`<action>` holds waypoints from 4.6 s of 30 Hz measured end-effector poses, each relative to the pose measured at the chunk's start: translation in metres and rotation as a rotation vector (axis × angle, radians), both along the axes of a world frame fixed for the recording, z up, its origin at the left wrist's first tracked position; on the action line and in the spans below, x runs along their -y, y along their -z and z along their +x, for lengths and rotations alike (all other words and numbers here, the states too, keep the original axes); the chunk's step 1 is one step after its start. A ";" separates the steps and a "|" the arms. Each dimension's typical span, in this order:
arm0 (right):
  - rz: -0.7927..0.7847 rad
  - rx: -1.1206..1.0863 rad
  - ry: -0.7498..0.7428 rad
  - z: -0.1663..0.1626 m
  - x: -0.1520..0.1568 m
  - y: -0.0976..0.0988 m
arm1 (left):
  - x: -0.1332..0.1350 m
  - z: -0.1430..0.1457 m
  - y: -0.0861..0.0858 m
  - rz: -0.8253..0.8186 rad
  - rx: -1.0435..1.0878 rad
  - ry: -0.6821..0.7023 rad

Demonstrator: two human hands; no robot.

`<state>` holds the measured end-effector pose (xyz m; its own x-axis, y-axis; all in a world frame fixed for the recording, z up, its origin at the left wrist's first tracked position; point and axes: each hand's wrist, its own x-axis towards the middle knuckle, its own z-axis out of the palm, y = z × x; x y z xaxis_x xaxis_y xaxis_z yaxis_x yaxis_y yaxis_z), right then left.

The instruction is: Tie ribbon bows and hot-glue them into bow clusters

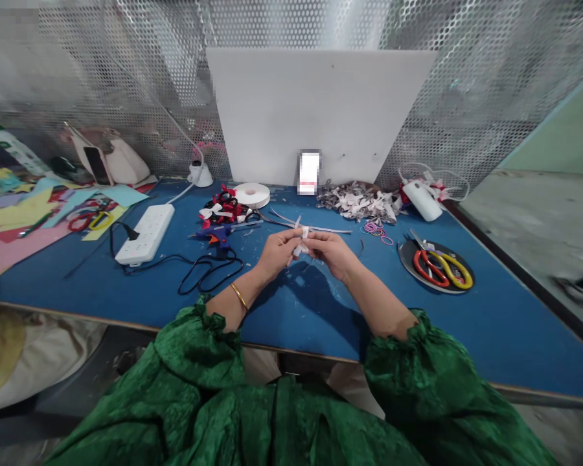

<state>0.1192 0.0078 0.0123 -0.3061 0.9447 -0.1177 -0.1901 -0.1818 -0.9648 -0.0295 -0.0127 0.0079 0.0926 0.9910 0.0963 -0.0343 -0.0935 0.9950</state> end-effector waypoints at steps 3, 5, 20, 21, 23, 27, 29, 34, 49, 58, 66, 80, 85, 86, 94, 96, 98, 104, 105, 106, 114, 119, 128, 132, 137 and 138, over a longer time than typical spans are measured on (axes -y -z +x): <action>-0.006 -0.018 0.009 -0.001 -0.001 0.003 | 0.002 0.001 -0.003 -0.013 -0.020 -0.003; -0.006 -0.025 0.023 -0.001 -0.001 0.003 | 0.003 0.001 -0.006 -0.021 -0.012 0.002; 0.305 0.130 0.308 -0.001 0.000 -0.004 | 0.004 -0.002 -0.006 -0.016 -0.006 0.052; 0.336 0.165 0.293 0.000 0.000 -0.003 | 0.004 -0.002 -0.005 -0.015 -0.012 0.051; 0.360 0.242 0.211 0.000 0.000 -0.002 | 0.003 -0.002 -0.003 -0.009 -0.026 0.046; 0.418 0.441 0.164 -0.002 0.002 0.000 | 0.001 -0.003 0.000 0.007 -0.074 0.014; 0.516 0.511 0.241 -0.002 0.004 -0.001 | 0.000 -0.004 0.001 0.005 -0.083 -0.007; 0.855 0.711 0.236 -0.001 0.007 -0.004 | 0.001 -0.004 0.000 -0.016 -0.058 -0.039; 0.528 0.231 0.417 -0.001 -0.003 -0.001 | -0.004 -0.014 -0.009 -0.142 0.266 -0.028; 0.739 0.384 0.302 0.018 -0.019 0.002 | 0.004 -0.008 -0.006 -0.106 0.099 0.214; 0.871 0.686 0.233 0.021 -0.017 0.001 | 0.005 -0.008 -0.006 -0.115 0.083 0.260; 0.514 0.341 0.252 0.016 -0.009 -0.007 | 0.006 -0.010 -0.010 -0.067 0.153 0.212; 0.387 0.107 0.087 0.003 -0.009 0.002 | 0.008 -0.010 -0.010 -0.069 0.113 0.296; 0.392 0.123 0.112 0.001 -0.008 0.003 | 0.008 -0.010 -0.010 -0.068 0.109 0.302; 0.398 0.179 0.053 -0.003 -0.005 0.010 | 0.004 -0.011 -0.009 -0.017 0.167 0.181; 0.420 0.223 0.059 -0.004 -0.005 0.012 | 0.002 -0.011 -0.009 -0.012 0.180 0.127; 0.439 0.268 0.077 -0.006 -0.003 0.012 | 0.001 -0.012 -0.008 -0.005 0.181 0.063; 0.424 0.289 0.175 -0.016 0.011 0.009 | -0.005 -0.017 -0.009 0.012 0.205 -0.062; 0.425 0.277 0.175 -0.017 0.012 0.008 | -0.006 -0.017 -0.009 0.009 0.205 -0.068; 0.434 0.261 0.161 -0.017 0.014 0.007 | -0.006 -0.018 -0.009 0.007 0.202 -0.074; 0.381 0.067 -0.083 -0.009 0.008 -0.002 | -0.005 -0.018 -0.008 -0.010 0.093 -0.059; 0.547 0.265 -0.055 0.000 0.008 -0.009 | -0.005 -0.018 -0.007 0.036 0.021 -0.022; 1.076 0.674 0.268 0.008 0.009 -0.014 | 0.001 -0.012 -0.005 0.013 -0.141 0.067; 1.073 0.730 0.308 0.014 0.007 -0.017 | 0.003 -0.011 -0.008 -0.004 -0.149 0.086; 1.116 0.814 0.313 0.015 0.004 -0.016 | 0.002 -0.012 -0.006 -0.014 -0.132 0.167; 1.113 0.799 0.298 0.015 0.003 -0.015 | 0.001 -0.012 -0.005 -0.015 -0.132 0.182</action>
